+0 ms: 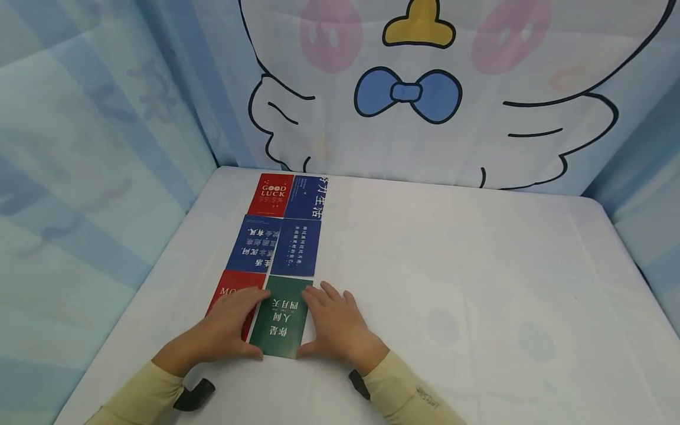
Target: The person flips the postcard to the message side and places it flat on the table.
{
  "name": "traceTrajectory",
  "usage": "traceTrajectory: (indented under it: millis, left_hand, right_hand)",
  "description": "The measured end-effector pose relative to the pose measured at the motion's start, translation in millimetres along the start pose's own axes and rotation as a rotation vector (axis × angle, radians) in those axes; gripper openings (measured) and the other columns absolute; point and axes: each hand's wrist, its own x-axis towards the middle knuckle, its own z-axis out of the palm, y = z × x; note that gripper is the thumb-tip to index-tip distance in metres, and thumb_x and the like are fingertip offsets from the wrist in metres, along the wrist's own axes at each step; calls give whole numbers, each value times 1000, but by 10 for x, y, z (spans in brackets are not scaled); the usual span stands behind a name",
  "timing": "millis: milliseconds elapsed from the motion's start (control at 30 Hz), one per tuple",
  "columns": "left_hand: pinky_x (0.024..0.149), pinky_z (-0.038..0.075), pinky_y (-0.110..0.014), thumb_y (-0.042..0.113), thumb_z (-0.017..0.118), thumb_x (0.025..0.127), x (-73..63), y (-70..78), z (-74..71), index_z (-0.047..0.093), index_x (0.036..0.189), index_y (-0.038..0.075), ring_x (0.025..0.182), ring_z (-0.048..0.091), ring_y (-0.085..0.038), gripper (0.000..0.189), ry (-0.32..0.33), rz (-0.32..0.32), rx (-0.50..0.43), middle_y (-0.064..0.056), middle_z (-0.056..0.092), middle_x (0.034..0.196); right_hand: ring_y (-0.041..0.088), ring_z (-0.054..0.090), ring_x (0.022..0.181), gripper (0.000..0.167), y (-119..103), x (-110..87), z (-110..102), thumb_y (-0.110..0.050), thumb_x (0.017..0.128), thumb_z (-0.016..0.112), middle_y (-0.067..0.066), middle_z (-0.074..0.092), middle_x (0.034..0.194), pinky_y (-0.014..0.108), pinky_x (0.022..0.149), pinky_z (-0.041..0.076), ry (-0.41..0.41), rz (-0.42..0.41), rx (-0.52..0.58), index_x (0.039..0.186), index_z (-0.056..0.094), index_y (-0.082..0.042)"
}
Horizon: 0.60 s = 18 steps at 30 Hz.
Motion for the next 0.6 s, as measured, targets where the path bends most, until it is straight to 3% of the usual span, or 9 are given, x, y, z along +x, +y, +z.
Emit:
traceTrajectory:
  millis: [333, 600]
  left_hand:
    - [112, 24, -61, 40, 92, 67, 1, 1, 20, 49, 143, 12, 135, 40, -29, 92, -26, 25, 35, -7, 51, 141]
    - [111, 22, -65, 46, 84, 72, -22, -49, -28, 49, 143, 10, 135, 39, -31, 86, -50, 50, -56, -8, 50, 142]
  right_hand:
    - [34, 31, 145, 99, -59, 13, 33, -55, 71, 84, 8, 44, 153, 64, 111, 26, -100, 34, -42, 149, 45, -8]
    - [36, 42, 137, 65, -42, 30, 46, -41, 89, 71, 11, 54, 143, 67, 106, 30, -4, -6, -35, 141, 53, -6]
